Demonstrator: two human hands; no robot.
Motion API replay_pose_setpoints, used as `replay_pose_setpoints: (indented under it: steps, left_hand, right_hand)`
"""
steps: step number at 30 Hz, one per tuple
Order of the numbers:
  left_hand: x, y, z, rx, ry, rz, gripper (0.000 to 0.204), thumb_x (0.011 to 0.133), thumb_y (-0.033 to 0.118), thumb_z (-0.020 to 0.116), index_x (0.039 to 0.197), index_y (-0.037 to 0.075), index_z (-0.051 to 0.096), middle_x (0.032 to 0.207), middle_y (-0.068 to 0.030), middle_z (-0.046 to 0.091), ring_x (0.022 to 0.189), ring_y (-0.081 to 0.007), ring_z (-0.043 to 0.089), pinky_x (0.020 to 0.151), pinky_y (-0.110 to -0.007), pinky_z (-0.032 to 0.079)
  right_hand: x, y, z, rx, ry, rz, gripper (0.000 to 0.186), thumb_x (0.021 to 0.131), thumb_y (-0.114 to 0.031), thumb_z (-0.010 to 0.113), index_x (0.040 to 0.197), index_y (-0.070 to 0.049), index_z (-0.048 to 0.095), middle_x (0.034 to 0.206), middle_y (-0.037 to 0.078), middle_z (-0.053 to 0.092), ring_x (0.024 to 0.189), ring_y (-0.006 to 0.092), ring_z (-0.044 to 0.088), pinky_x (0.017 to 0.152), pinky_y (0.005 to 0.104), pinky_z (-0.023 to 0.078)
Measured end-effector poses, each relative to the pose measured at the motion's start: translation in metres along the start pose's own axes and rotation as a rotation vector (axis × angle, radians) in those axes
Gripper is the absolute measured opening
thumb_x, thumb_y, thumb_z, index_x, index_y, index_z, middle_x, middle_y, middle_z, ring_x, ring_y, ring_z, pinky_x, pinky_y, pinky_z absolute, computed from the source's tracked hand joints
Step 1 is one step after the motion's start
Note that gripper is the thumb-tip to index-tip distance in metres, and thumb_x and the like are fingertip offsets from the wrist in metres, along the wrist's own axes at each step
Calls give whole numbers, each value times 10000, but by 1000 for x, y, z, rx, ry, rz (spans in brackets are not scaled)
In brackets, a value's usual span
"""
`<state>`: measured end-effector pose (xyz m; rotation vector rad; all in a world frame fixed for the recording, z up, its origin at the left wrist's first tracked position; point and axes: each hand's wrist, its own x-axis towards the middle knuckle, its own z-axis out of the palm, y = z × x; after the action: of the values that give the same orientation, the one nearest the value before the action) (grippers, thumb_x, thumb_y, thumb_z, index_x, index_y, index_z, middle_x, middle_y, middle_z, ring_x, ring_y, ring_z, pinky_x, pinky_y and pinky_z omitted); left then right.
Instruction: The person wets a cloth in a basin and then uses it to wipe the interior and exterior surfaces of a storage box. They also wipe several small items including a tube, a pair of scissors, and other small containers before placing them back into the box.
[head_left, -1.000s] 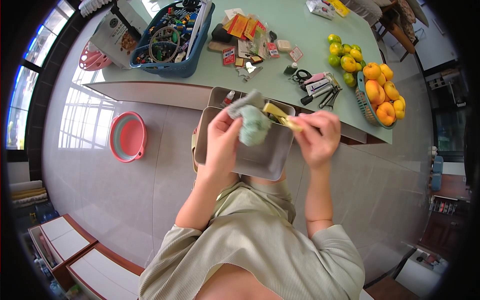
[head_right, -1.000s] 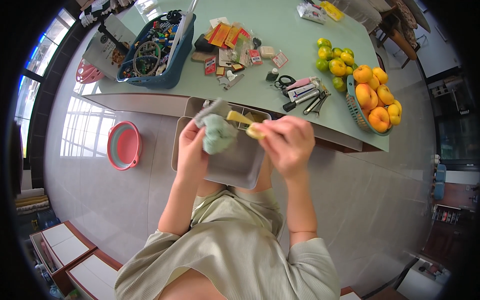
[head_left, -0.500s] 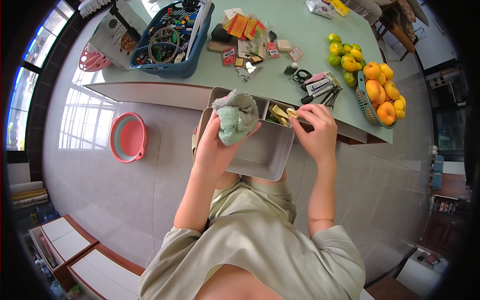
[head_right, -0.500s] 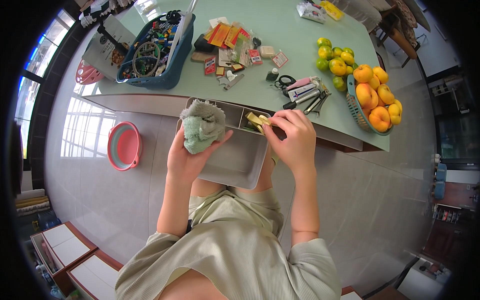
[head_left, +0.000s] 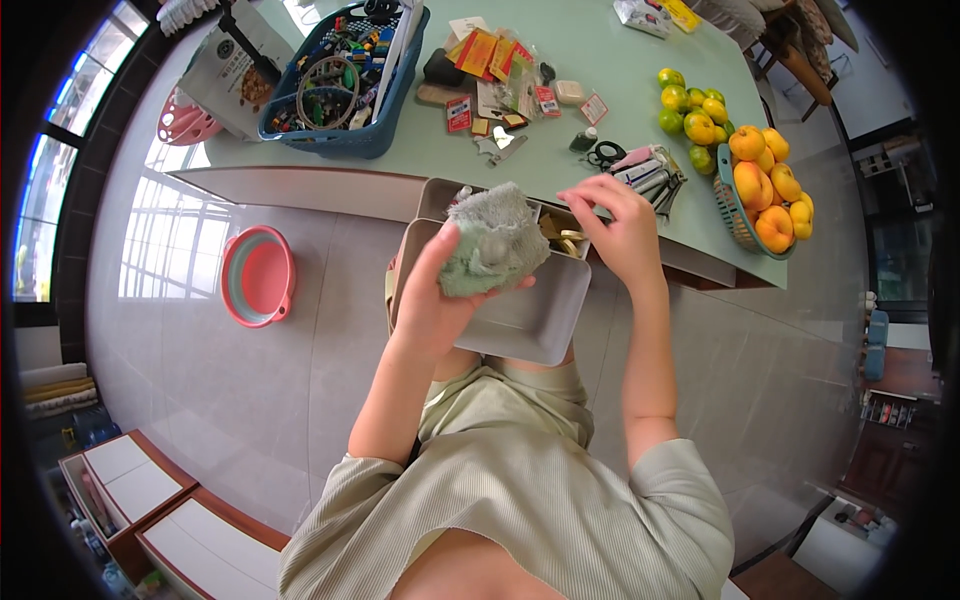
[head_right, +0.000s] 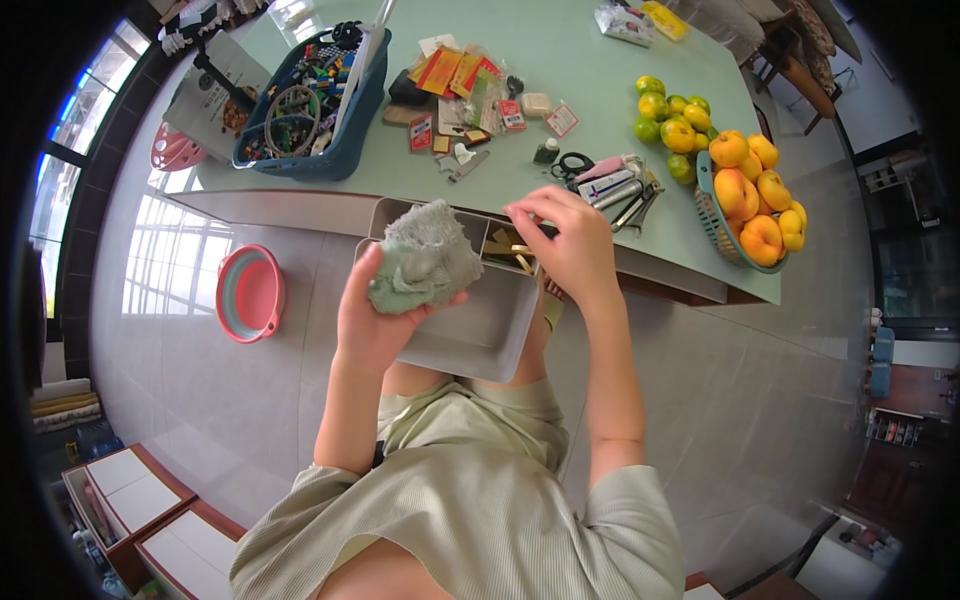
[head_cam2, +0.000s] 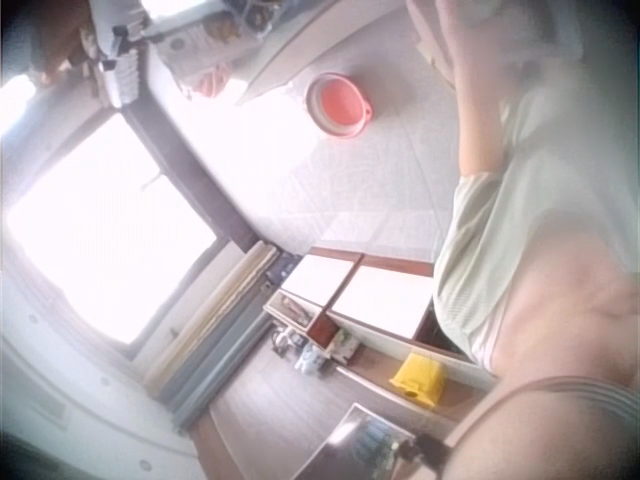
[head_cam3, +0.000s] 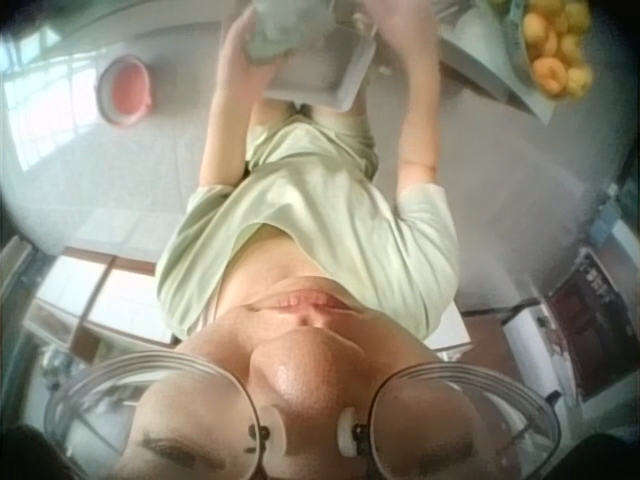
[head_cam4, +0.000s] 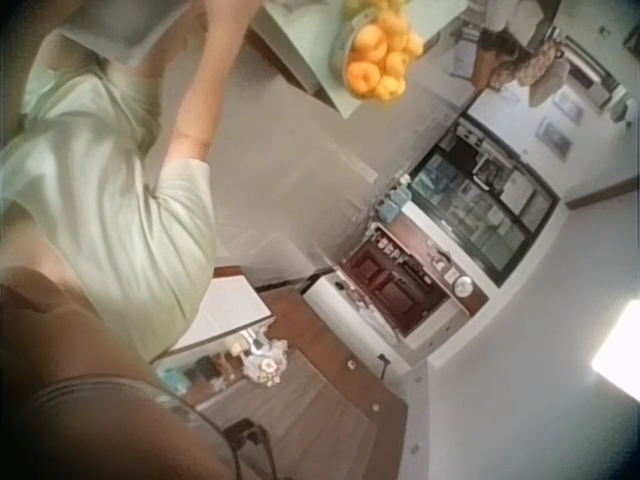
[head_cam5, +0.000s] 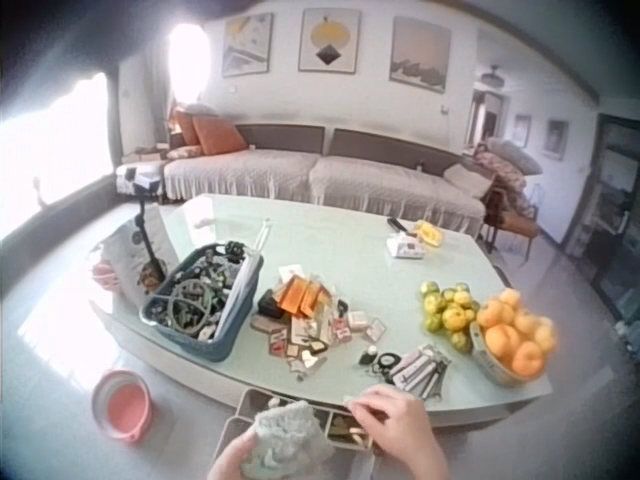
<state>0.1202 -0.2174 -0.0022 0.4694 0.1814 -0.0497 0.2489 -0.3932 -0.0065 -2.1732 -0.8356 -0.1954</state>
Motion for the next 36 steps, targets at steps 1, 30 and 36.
replay_pose_setpoints:
  steps: [1, 30, 36]
  left_hand:
    - [0, -1, 1, 132, -2, 18, 443, 904, 304, 413, 1251, 28, 395, 1176, -127, 514, 1095, -275, 510, 899, -505, 437]
    - [10, 8, -2, -17, 97, -164, 475, 872, 258, 417, 1275, 11, 370, 1232, -135, 484, 1113, -286, 499, 926, -504, 418]
    - [5, 2, 6, 20, -13, -44, 486, 866, 174, 428, 1313, 21, 311, 1264, -127, 446, 1156, -255, 463, 975, -482, 384]
  right_hand:
    - [7, 1, 3, 7, -57, -4, 113, 780, -121, 618, 847, -42, 663, 776, 49, 604, 665, 158, 577, 604, 260, 452]
    - [78, 63, 73, -417, -32, -453, 115, 749, -180, 622, 840, -111, 637, 883, -3, 591, 818, 175, 578, 685, 327, 484]
    - [71, 42, 51, 283, -97, 156, 106, 859, -156, 544, 852, -58, 584, 781, 35, 604, 730, 141, 587, 657, 252, 447]
